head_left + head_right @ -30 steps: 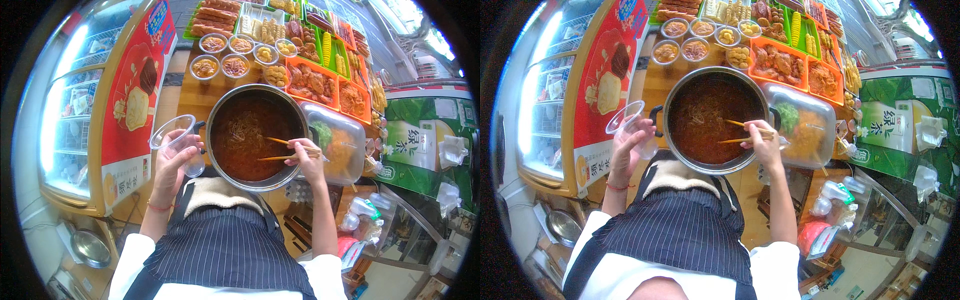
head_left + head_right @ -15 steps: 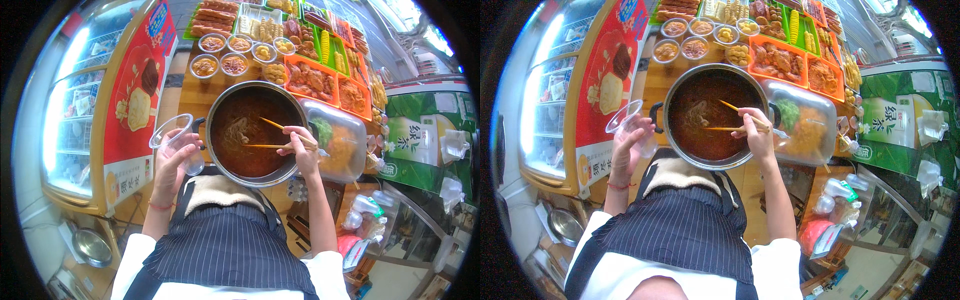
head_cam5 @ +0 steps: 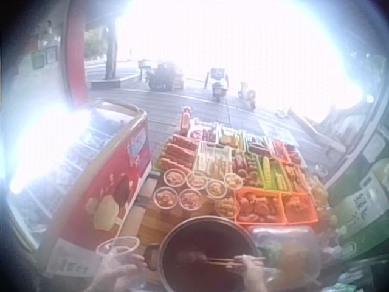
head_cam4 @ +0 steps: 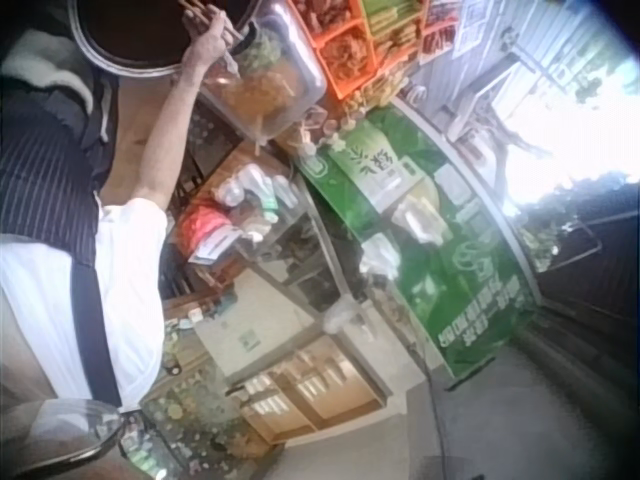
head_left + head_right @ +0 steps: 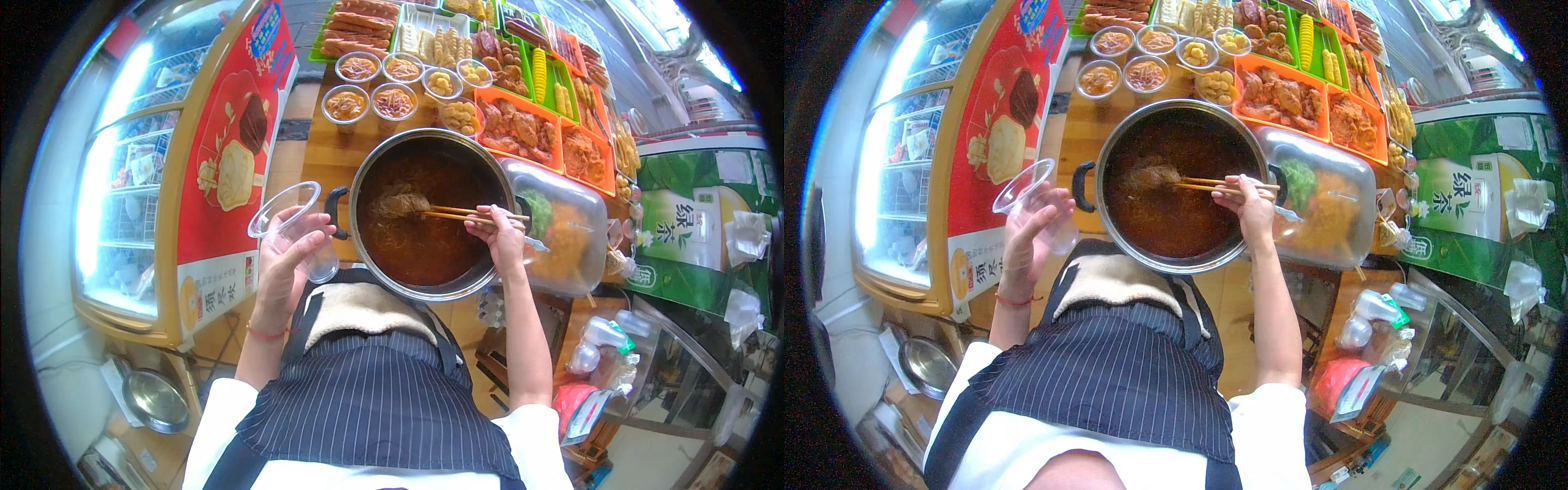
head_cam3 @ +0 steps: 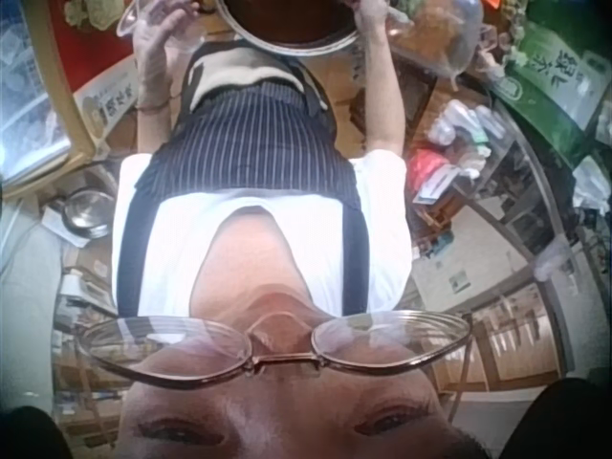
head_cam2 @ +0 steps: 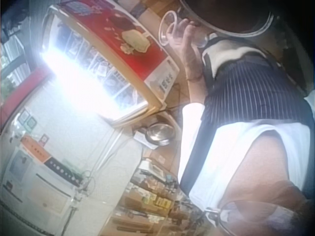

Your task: The person uses chopsticks to transfer noodles from a pot of broth into a small plastic cup, then ladles broth over the noodles. They repeat this process for a second cup and place both cups on the counter. The person then retrieves two small plastic containers of yellow balls from a display case and places them on the counter.

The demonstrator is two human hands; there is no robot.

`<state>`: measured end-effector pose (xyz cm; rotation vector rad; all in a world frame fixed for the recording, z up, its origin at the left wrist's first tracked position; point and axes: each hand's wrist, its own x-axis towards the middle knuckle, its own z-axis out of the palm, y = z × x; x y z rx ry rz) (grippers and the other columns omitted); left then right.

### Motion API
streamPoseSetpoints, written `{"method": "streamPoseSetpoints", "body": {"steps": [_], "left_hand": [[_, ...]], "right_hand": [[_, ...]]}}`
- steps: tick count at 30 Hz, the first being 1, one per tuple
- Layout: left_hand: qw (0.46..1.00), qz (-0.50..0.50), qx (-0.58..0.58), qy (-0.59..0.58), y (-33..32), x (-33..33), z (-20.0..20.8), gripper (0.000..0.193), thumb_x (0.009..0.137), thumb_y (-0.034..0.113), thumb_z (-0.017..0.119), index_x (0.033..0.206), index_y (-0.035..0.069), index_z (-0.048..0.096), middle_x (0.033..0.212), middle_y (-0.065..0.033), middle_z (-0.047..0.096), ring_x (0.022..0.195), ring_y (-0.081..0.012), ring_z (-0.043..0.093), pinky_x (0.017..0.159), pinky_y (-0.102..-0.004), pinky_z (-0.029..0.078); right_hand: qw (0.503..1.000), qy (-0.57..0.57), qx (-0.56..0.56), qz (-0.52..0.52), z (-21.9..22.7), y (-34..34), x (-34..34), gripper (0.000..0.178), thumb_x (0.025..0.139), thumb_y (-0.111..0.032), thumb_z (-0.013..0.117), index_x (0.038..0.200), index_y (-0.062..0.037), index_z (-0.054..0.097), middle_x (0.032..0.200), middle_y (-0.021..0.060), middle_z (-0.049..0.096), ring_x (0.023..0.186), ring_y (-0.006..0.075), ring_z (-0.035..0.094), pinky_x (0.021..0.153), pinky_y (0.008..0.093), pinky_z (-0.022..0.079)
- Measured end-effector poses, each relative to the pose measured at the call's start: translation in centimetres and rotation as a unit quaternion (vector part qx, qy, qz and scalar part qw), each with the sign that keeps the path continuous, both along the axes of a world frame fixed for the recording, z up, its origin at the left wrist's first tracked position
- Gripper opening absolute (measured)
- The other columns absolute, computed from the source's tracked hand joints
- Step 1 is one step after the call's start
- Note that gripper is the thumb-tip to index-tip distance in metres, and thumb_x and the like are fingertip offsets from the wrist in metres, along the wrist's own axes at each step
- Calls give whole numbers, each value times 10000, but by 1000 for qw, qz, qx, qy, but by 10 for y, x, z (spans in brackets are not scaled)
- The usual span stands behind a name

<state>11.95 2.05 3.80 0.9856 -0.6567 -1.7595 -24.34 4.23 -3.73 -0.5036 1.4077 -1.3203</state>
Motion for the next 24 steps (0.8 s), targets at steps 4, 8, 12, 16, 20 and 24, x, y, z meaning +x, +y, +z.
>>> {"method": "streamPoseSetpoints", "body": {"steps": [4,8,12,16,20,24], "left_hand": [[1000,-6,-2,4,-3,0,1,512,808,83,749,1256,5,514,1161,-171,622,1105,-274,608,1065,-421,439],[1000,-7,-4,7,-6,1,1,512,808,83,748,1256,5,514,1159,-175,622,1103,-278,608,1066,-422,436],[1000,-14,-2,3,-7,-1,0,514,806,82,750,1256,5,514,1156,-179,622,1103,-281,608,1064,-426,438],[1000,-13,2,0,-7,-2,0,514,804,79,752,1256,7,517,1154,-181,623,1103,-285,608,1058,-430,443],[1000,2,1,6,-5,2,0,506,806,73,749,1254,6,523,1151,-180,624,1103,-287,609,1058,-432,445],[1000,0,2,8,-4,6,-2,504,804,76,752,1249,4,527,1154,-177,622,1103,-286,609,1059,-430,445]], "right_hand": [[998,51,28,0,17,6,0,277,1015,-184,479,1055,34,645,924,202,701,777,290,716,733,381,607],[990,143,-3,-3,46,13,1,273,1010,-175,487,1035,42,650,907,201,700,696,259,710,636,336,604],[987,154,-41,21,54,10,17,268,1008,-173,501,1003,45,657,865,186,697,677,242,707,596,319,601],[986,153,-38,56,41,-4,29,269,1008,-169,503,959,46,656,842,177,693,654,233,702,542,295,587],[982,161,-36,97,26,-11,27,267,1010,-185,507,952,27,659,862,168,693,662,233,704,575,317,601],[988,98,-12,122,11,-18,32,266,997,-185,526,941,41,654,843,173,685,686,260,712,609,359,620]]}}
